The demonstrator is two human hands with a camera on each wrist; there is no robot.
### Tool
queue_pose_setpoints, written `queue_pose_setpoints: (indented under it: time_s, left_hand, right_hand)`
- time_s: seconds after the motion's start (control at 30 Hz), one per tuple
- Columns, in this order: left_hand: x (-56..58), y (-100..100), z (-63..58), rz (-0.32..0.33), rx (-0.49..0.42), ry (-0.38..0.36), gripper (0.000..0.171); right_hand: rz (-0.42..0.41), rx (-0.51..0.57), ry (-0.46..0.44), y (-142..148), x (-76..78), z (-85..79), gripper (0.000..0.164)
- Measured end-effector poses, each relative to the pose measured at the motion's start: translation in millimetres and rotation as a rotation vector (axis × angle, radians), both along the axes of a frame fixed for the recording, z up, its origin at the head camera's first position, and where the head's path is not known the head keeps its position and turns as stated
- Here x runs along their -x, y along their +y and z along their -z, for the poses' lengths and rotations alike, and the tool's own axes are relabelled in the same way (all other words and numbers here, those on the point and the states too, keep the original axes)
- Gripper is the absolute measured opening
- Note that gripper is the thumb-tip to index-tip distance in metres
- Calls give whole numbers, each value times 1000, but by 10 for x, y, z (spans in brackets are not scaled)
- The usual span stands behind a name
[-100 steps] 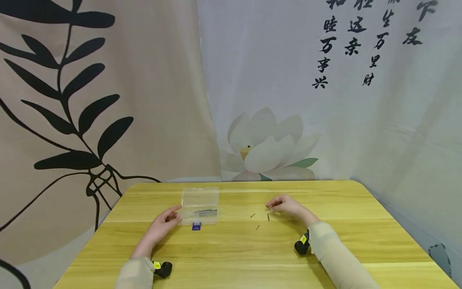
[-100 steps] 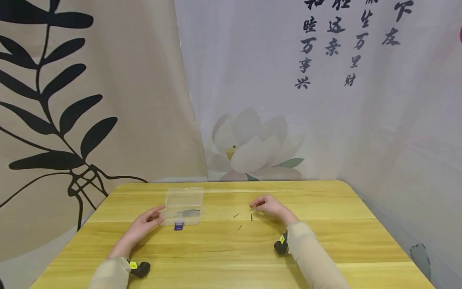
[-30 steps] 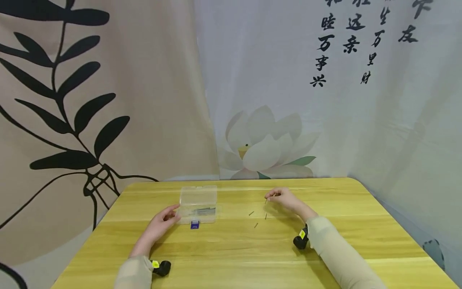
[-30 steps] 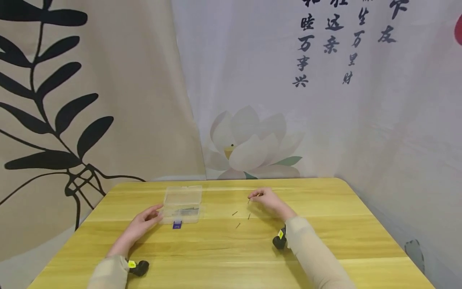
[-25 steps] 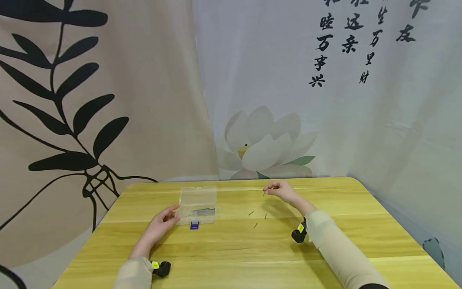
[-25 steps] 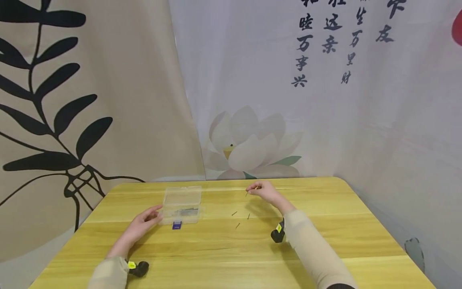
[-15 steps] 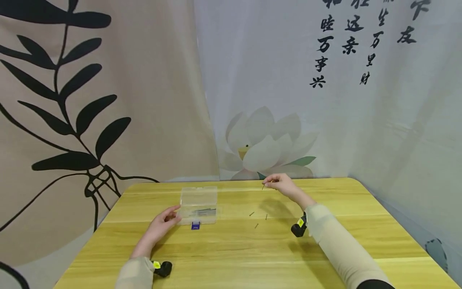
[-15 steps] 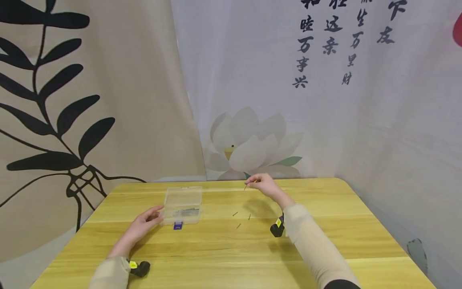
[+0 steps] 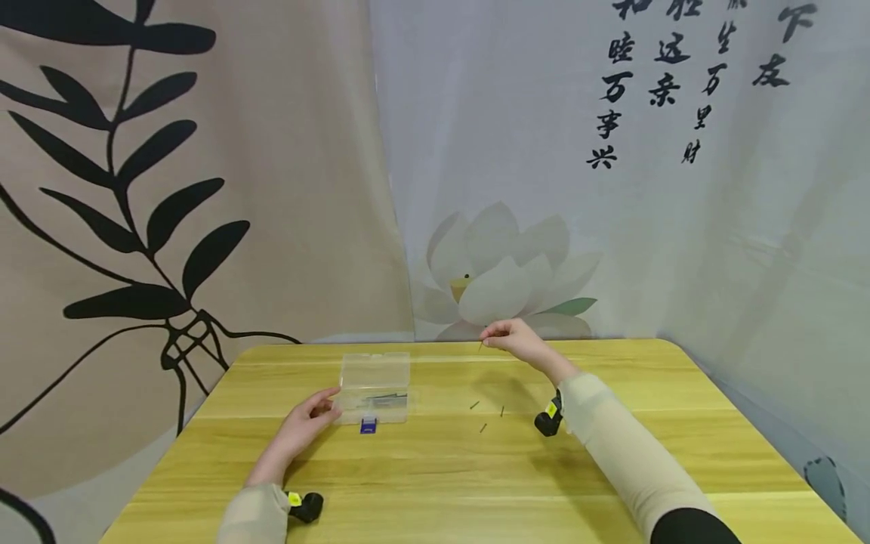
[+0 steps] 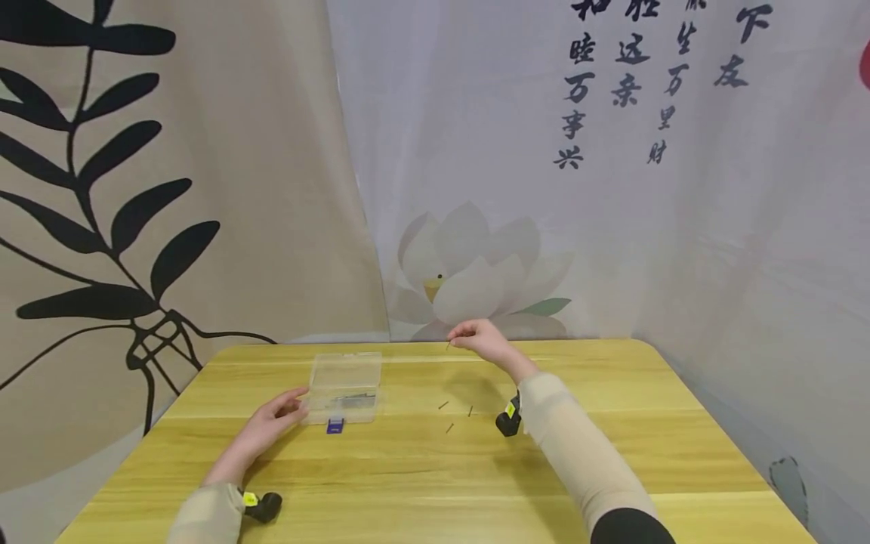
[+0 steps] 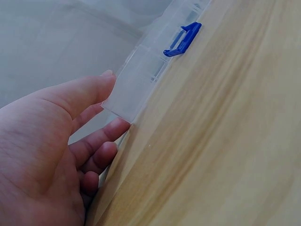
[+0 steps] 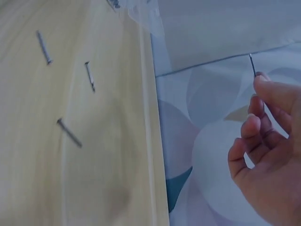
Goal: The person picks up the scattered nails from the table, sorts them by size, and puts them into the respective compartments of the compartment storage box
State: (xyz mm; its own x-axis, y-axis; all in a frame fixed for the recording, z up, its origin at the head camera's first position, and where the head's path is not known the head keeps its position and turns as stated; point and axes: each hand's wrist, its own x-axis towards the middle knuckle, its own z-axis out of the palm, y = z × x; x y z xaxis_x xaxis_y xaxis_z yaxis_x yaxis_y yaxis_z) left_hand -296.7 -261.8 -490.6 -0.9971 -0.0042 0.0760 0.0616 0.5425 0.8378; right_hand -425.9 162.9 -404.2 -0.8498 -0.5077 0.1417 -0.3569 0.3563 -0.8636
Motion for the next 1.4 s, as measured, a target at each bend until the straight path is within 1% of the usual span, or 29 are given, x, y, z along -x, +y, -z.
queue_pose_setpoints:
  time_s: [0.17, 0.37, 0.6, 0.77, 0.9, 1.07, 1.17, 1.3, 1.4]
  left_hand:
    - [-27, 8, -15, 11, -3, 5, 51]
    - [-34, 4, -17, -3, -12, -9, 52]
    - [-39, -12, -25, -5, -17, -14, 52]
    - [-39, -11, -23, -9, -20, -3, 51]
    - [-41, -16, -15, -4, -35, 5, 51]
    - [-32, -7, 3, -6, -44, -2, 52]
    - [-23, -15, 8, -8, -43, -2, 52]
    - [-2, -36, 21, -6, -33, 0, 51]
    - [22, -49, 38, -4, -28, -1, 50]
  right_hand:
    - [-11, -8, 16, -185, 33, -20, 16]
    - [-39, -40, 5, -440, 47, 14, 15]
    - [-100, -72, 57, -751, 93, 79, 17]
    - [-115, -116, 63, -932, 90, 90, 20]
    - [-132, -92, 52, -1055, 85, 94, 19]
    - [-171, -66, 70, -1177, 37, 128, 17]
    - [-186, -82, 84, -1259, -7, 164, 17]
    - [-180, -115, 98, -1366, -54, 247, 15]
    - [-178, -131, 81, -1441, -97, 296, 14]
